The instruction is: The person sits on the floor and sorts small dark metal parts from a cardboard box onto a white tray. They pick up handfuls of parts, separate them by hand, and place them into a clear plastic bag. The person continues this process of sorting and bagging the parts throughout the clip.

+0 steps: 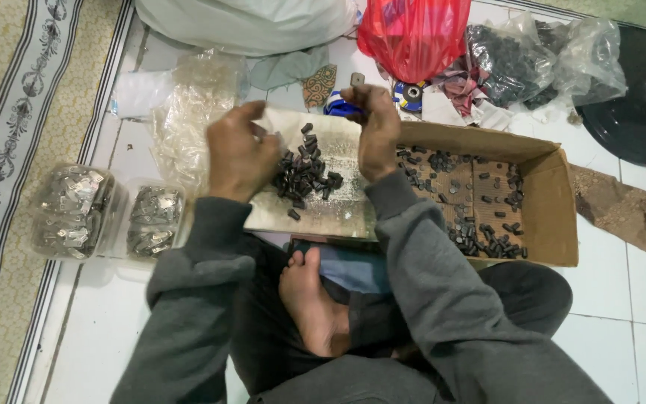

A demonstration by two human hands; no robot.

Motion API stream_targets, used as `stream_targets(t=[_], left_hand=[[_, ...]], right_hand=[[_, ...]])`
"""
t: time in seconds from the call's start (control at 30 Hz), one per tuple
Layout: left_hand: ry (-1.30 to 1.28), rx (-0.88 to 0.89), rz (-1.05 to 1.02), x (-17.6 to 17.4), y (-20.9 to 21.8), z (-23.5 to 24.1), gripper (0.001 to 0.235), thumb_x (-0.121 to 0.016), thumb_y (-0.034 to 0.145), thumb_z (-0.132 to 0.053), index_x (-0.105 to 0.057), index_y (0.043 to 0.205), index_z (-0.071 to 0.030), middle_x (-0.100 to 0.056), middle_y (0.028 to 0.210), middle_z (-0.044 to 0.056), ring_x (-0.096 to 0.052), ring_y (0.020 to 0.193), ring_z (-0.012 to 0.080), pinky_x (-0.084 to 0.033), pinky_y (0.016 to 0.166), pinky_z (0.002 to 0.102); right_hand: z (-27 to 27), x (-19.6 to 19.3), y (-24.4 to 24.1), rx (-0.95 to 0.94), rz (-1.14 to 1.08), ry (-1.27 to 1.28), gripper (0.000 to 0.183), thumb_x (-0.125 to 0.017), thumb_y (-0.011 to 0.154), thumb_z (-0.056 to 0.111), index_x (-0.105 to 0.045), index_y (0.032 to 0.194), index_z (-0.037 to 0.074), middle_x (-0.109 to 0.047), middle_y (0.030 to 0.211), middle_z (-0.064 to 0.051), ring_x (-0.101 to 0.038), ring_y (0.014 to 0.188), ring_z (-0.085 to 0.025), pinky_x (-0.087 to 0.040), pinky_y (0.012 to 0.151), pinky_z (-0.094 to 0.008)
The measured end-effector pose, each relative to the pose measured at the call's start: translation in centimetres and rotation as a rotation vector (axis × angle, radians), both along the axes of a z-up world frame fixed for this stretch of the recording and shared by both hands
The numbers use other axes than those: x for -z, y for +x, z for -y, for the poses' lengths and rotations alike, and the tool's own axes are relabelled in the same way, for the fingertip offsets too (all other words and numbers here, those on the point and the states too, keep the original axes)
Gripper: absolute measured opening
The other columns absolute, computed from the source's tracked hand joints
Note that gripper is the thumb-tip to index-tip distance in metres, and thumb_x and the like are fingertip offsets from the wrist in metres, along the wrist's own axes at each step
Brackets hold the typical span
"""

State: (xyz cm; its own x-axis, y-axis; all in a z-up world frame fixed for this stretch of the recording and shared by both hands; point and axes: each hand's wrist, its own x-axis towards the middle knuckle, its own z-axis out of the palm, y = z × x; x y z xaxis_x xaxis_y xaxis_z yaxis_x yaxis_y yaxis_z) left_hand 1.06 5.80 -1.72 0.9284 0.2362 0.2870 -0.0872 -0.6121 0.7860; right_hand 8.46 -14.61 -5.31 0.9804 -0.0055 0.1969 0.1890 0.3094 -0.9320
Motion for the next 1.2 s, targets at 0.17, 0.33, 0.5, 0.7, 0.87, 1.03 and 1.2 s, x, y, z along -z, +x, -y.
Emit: stream_targets(t=[0.17, 0.33, 0.5, 0.7, 0.87, 1.03, 1.2], left_hand=[[0.017, -0.068, 0.031, -2.1, -1.6, -4.4, 0.042, -0.068, 0.078, 0.004, -0.074, 0.120, 0.007, -0.076, 0.103, 0.027, -0.077, 0.081, 0.0336, -0.062, 0.064, 0.041], [-0.032, -0.107, 0.046, -3.1, -2.8, -7.9, 0.038, -0.066, 0.080, 0.003, -0.076, 0.117, 0.002, -0.078, 0.102, 0.022, -0.077, 0.079, 0.0243, -0.059, 0.058, 0.032], [-0.220, -0.121, -0.022, -4.6, -3.7, -9.5, 0.038, -0.065, 0.083, 0.005, -0.072, 0.120, 0.006, -0.076, 0.108, 0.024, -0.074, 0.085, 0.0196, -0.063, 0.056, 0.028], [-0.266, -0.128, -0.039, -4.4, -3.9, -9.4, 0.038, -0.066, 0.085, 0.003, -0.073, 0.122, 0.003, -0.076, 0.110, 0.022, -0.072, 0.087, 0.0175, -0.061, 0.059, 0.026], [-0.291, -0.097, -0.020, -4.2, -3.7, -8.6, 0.038, -0.065, 0.084, 0.005, -0.072, 0.122, 0.003, -0.076, 0.110, 0.023, -0.074, 0.089, 0.0191, -0.061, 0.057, 0.026], [-0.295, -0.072, -0.044, -4.2, -3.8, -8.0, 0.038, -0.065, 0.084, 0.007, -0.072, 0.121, 0.006, -0.075, 0.110, 0.026, -0.075, 0.089, 0.0231, -0.061, 0.056, 0.028], [-0.287, -0.060, -0.069, -4.3, -4.0, -7.7, 0.037, -0.066, 0.084, 0.005, -0.073, 0.121, 0.003, -0.076, 0.109, 0.025, -0.075, 0.088, 0.0219, -0.062, 0.057, 0.028]], right_hand=[[0.2, 11.9, 2.7, -0.082, 0.181, -0.556, 0.039, -0.076, 0.088, 0.028, -0.070, 0.124, 0.013, -0.069, 0.124, -0.012, -0.057, 0.127, -0.035, -0.045, 0.103, -0.046], [-3.6, 12.7, 2.1, -0.253, 0.291, -1.141, 0.087, -0.075, 0.089, 0.065, -0.050, 0.156, 0.014, -0.044, 0.157, -0.028, -0.029, 0.147, -0.064, -0.023, 0.123, -0.071], [-7.5, 11.4, 1.3, -0.378, 0.354, -1.351, 0.077, -0.057, 0.095, 0.067, -0.051, 0.157, 0.022, -0.033, 0.166, -0.022, -0.018, 0.151, -0.064, -0.008, 0.123, -0.076], [-8.6, 12.0, 2.2, -0.511, 0.595, -1.452, 0.050, -0.038, 0.112, 0.056, -0.040, 0.160, 0.041, -0.028, 0.169, -0.011, -0.028, 0.149, -0.059, -0.018, 0.122, -0.080], [-9.1, 15.0, 3.5, -0.473, 0.681, -1.476, 0.038, -0.047, 0.108, 0.054, -0.048, 0.143, 0.041, -0.042, 0.154, -0.004, -0.037, 0.146, -0.047, -0.024, 0.119, -0.077], [-10.4, 14.2, 2.9, -0.374, 0.776, -1.471, 0.019, -0.056, 0.104, 0.042, -0.054, 0.118, 0.029, -0.045, 0.130, -0.002, -0.044, 0.129, -0.031, -0.030, 0.115, -0.069], [-10.7, 13.9, 2.8, -0.351, 0.737, -1.515, 0.018, -0.061, 0.099, 0.038, -0.057, 0.113, 0.027, -0.041, 0.109, -0.001, -0.044, 0.111, -0.024, -0.035, 0.110, -0.061]])
